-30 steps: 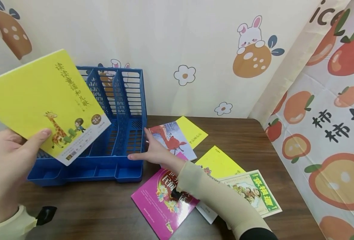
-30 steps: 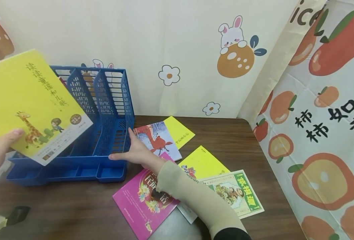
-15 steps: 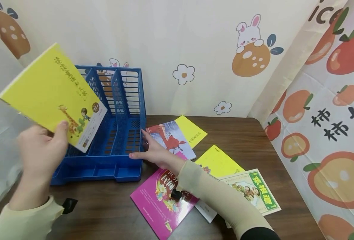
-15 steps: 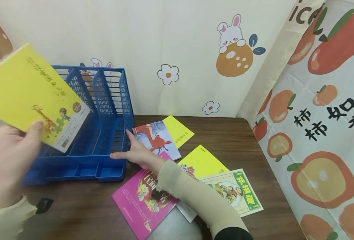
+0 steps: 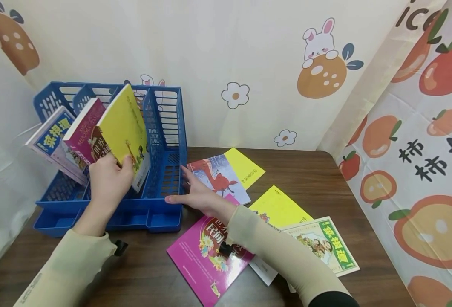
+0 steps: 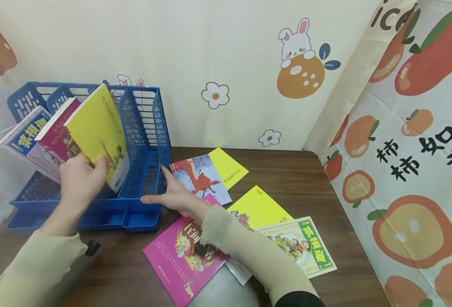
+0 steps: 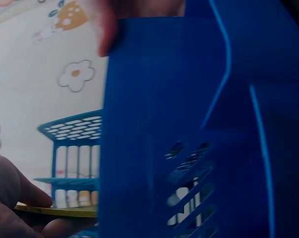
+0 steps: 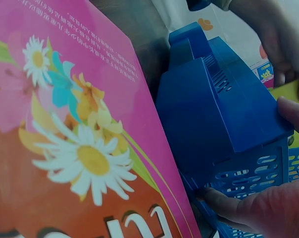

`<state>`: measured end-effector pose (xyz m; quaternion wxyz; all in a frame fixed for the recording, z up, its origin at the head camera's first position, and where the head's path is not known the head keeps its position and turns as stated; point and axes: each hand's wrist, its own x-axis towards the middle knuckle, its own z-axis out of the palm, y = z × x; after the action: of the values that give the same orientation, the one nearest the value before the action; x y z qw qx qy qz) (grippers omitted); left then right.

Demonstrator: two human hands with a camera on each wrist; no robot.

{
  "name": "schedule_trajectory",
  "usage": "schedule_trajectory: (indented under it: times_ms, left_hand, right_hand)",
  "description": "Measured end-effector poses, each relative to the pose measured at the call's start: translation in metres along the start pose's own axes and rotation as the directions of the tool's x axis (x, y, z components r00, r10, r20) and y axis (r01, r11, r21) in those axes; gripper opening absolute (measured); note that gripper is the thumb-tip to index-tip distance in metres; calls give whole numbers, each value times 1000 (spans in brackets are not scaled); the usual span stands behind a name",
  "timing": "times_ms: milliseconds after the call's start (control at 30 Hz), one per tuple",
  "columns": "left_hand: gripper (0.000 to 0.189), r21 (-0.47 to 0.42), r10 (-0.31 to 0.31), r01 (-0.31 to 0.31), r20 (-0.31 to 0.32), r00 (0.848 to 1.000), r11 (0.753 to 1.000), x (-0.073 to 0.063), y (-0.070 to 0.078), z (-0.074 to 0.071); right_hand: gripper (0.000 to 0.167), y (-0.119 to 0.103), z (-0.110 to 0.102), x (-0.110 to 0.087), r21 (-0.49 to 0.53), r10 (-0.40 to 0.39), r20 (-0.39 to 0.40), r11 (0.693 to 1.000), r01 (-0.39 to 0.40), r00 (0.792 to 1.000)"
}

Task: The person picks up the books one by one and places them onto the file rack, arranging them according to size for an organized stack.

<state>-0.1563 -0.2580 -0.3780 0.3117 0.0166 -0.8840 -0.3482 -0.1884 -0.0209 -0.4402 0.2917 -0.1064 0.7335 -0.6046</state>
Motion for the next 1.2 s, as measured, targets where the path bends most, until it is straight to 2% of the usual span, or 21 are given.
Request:
schedule_trajectory:
  times_ms: [133, 267, 400, 700, 767, 900, 967, 1033, 1200]
  left_hand:
    - [40, -1, -56, 56, 42, 998, 998, 4, -5, 9]
    - [43, 11, -96, 96, 36, 995, 995, 7, -14, 12]
    - [42, 29, -115, 114, 38, 993, 993, 8, -21, 14]
    - [39, 70, -137, 130, 108, 985, 989, 3, -33, 15]
    - [42, 94, -158, 145, 150, 976, 985, 3, -32, 11]
    - [49, 143, -243, 212, 256, 936, 967, 3, -24, -3]
    - [50, 153, -263, 228, 275, 925, 962, 2, -19, -11]
    - [49, 153, -259, 224, 270, 927, 962, 2, -16, -17]
    - [45, 128, -199, 174, 215, 956, 976, 3, -16, -19]
  right_hand:
    - [108, -1, 0, 0, 7, 12, -3, 1000, -12, 1000]
    - [107, -2, 0, 0, 17, 18, 0, 1000, -18, 1000]
    - [106, -2, 0, 0, 14, 14, 5, 1000, -14, 1000]
    - [107, -1, -3, -1, 11, 6, 26, 1000, -6, 1000]
    - [107, -2, -3, -1, 7, 4, 25, 1000, -5, 1000]
    - [108, -3, -3, -2, -2, 4, 23, 1000, -4, 1000]
    - [107, -3, -3, -2, 0, 2, 26, 1000, -2, 1000]
    - [106, -3, -3, -2, 5, -1, 30, 1000, 1, 1000]
    - [107, -3, -2, -1, 7, 1, 28, 1000, -2, 1000]
